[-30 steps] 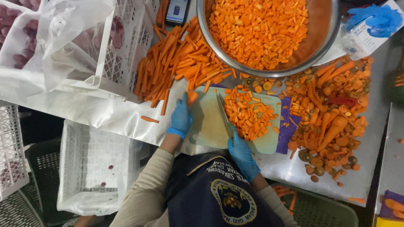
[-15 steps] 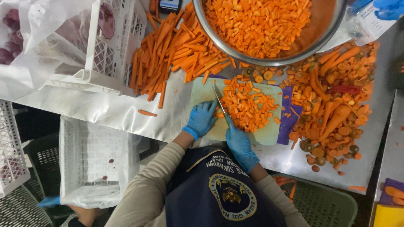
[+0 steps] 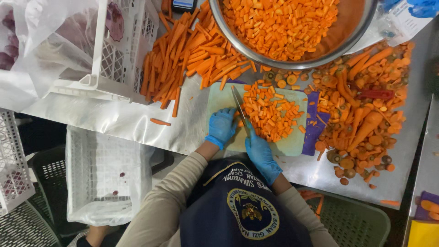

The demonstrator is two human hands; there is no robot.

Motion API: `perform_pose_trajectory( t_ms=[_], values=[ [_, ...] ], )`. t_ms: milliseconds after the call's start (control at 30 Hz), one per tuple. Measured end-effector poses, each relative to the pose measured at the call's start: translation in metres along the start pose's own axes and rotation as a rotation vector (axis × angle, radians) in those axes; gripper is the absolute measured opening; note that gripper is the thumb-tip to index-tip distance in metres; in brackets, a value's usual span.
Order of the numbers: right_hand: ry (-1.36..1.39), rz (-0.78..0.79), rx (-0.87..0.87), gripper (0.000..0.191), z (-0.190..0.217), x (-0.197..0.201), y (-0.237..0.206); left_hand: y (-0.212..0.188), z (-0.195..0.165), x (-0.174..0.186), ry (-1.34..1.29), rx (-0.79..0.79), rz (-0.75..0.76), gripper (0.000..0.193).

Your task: The person cuts carrot sticks into small diced pieces on a cutting board using a knife, gathering the diced pieces and transferring them onto a large metal bowl filled with diced carrots. They repeatedly take carrot sticks from the table, cut them into pieces, and sweep the pieces off the board.

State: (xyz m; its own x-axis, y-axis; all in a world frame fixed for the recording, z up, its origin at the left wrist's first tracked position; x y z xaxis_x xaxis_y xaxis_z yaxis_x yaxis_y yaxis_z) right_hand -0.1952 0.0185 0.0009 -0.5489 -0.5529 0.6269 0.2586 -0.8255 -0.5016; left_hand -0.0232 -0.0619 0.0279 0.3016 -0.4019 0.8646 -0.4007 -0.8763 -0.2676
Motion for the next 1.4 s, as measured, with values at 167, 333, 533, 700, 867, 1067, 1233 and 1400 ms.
perform_pose_trajectory(
  t_ms=[167,333,533,700,867,1067,1233,1400],
  values=[
    [0.079,-0.006,-0.013,0.067,-0.002,0.004,-0.002,0.025,0.015,0.014,-0.008,-0.005,0.094,0.05],
    [0.072,0.002,-0.042,0.069,-0.002,0.007,-0.006,0.001,0.025,0.048,-0.059,-0.075,-0.179,0.065],
    [0.061,-0.015,-0.039,0.069,-0.002,0.004,-0.005,-0.032,0.011,0.017,0.033,-0.173,0.025,0.055],
    [0.027,-0.054,0.015,0.069,-0.002,0.003,-0.006,-0.028,0.004,-0.011,0.025,-0.22,-0.07,0.064],
    [0.102,0.029,0.0,0.073,-0.004,0.007,-0.009,-0.021,0.005,-0.009,0.054,-0.287,-0.05,0.069],
    [0.102,-0.054,0.05,0.073,0.0,0.007,-0.018,-0.02,0.014,-0.012,-0.077,-0.256,-0.003,0.063],
    [0.077,-0.029,0.008,0.072,0.005,0.005,-0.017,-0.024,-0.004,-0.004,-0.082,-0.243,-0.045,0.063],
    [0.061,-0.048,-0.018,0.071,0.005,0.012,-0.022,-0.024,0.013,0.028,0.094,-0.286,-0.295,0.057]
  ],
)
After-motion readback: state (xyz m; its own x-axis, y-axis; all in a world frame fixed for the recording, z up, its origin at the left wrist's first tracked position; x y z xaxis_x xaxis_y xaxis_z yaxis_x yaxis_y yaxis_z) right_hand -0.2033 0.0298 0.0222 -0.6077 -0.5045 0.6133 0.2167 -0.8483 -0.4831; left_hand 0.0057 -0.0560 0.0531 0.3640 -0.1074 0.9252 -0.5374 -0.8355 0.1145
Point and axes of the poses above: each hand's wrist, its own y-axis towards the middle knuckle, its own x-axis out of the back of the hand, z = x × y, the point moved 2 cm from there along y, towards the middle knuckle, and after that the axes turned 15 degrees about z, right-handed, at the moved point
